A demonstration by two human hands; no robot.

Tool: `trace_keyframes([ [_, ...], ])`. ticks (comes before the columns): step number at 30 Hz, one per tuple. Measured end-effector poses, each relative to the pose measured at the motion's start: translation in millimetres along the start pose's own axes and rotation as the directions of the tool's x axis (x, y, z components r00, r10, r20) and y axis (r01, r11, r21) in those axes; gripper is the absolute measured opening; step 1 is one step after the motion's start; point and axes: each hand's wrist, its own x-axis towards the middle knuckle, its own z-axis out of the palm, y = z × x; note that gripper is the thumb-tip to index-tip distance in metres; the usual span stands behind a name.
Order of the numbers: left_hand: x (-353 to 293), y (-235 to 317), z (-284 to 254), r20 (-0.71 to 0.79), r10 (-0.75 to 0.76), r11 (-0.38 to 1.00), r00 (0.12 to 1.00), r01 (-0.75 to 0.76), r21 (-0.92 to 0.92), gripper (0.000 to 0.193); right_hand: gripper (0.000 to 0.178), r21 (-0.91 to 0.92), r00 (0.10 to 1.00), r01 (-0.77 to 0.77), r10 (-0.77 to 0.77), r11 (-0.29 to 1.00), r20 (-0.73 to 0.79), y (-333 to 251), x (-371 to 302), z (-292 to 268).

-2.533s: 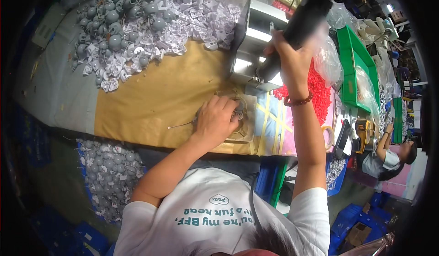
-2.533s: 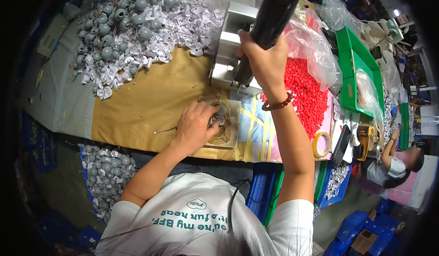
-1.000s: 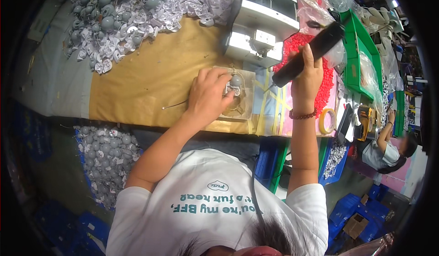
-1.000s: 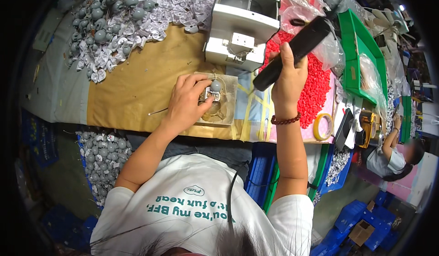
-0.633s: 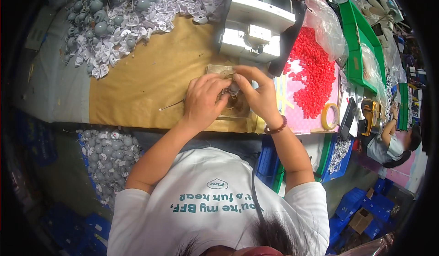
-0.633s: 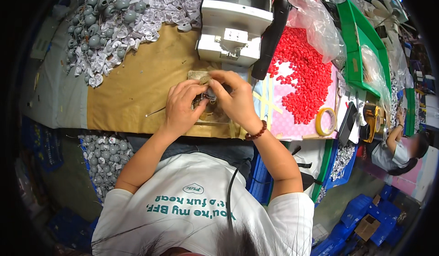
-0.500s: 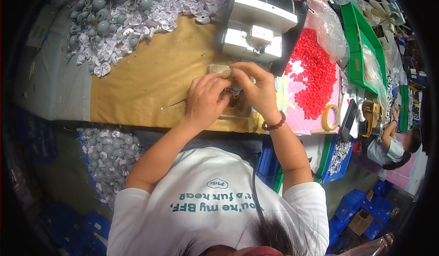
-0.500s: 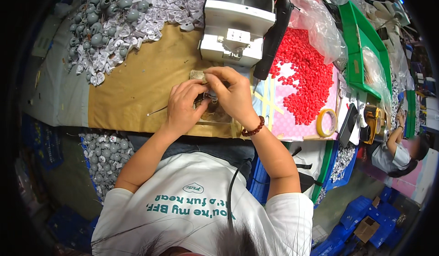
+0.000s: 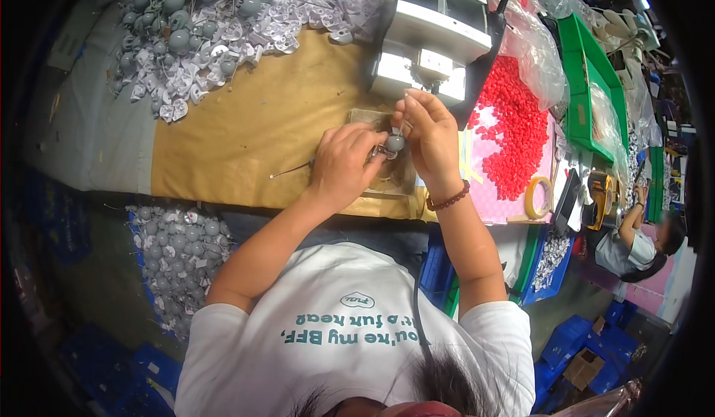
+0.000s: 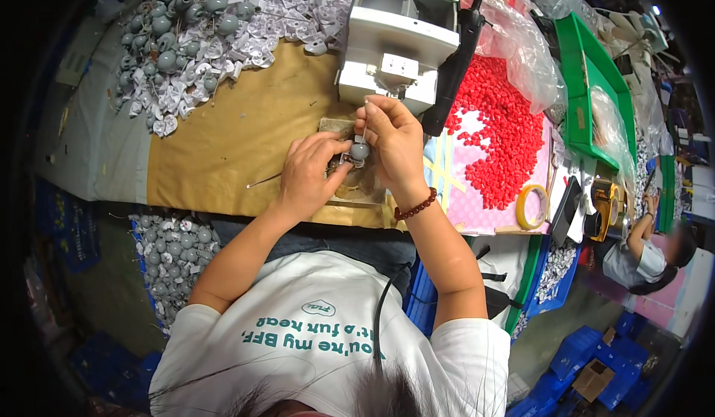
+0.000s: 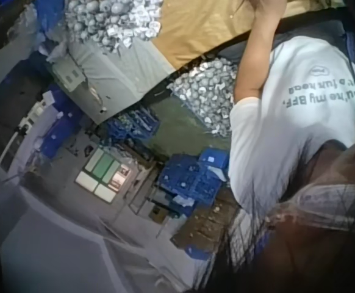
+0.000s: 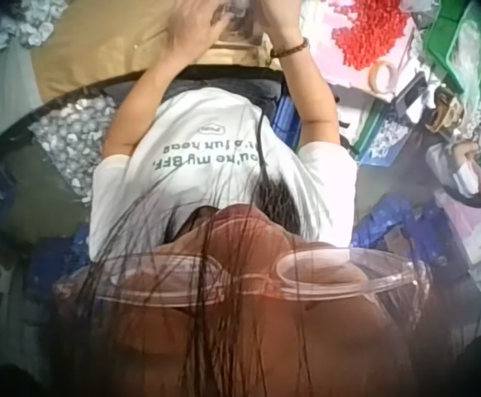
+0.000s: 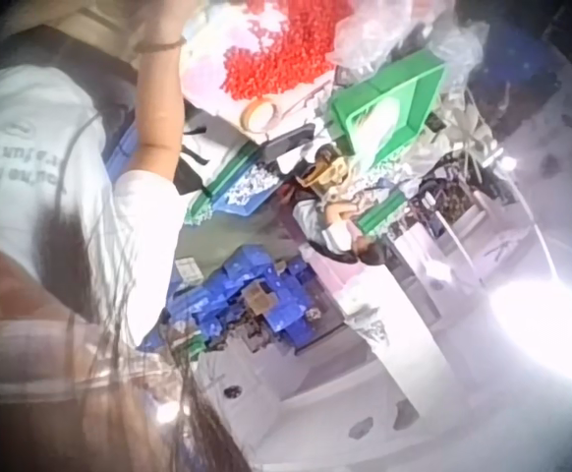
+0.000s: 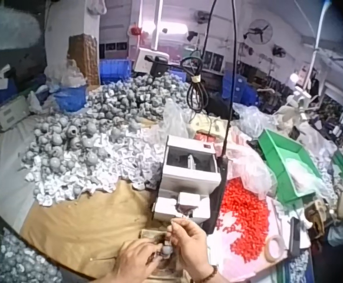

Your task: Assembling small components into a spherical housing using an electric screwdriver.

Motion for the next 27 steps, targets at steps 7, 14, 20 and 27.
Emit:
trace_keyframes([
  [7, 3.6, 2.8, -56.9, 0.172, -0.352, 0.604, 0.92, 0.363, -0.709, 0.039, 0.026, -0.153, 1.0, 0.023, -0.022, 0.988, 0.008, -34.7, -1.8, -30.4],
  [14, 99.5, -63.4, -131.1, 0.511, -0.658, 0.045, 0.553, 0.706, -0.706, 0.031, 0.015, -0.021, 0.994, 0.047, -0.049, 0.999, -0.101, -65.7, 0.3, -101.7],
  [20, 292.1, -140.8, -189.0, -0.298, -0.382, 0.898, 0.875, 0.275, -0.343, 0.026, 0.015, -0.121, 0.99, 0.101, -0.112, 0.988, -0.084, -80.7, 19.3, -102.4],
  [27, 229.6, -155.6, -130.1, -0.076, 0.298, 0.902, 0.952, -0.255, 0.347, 0.022, 0.019, -0.903, 0.882, 0.296, -0.451, 0.311, 0.134, -76.9, 18.7, -136.3],
])
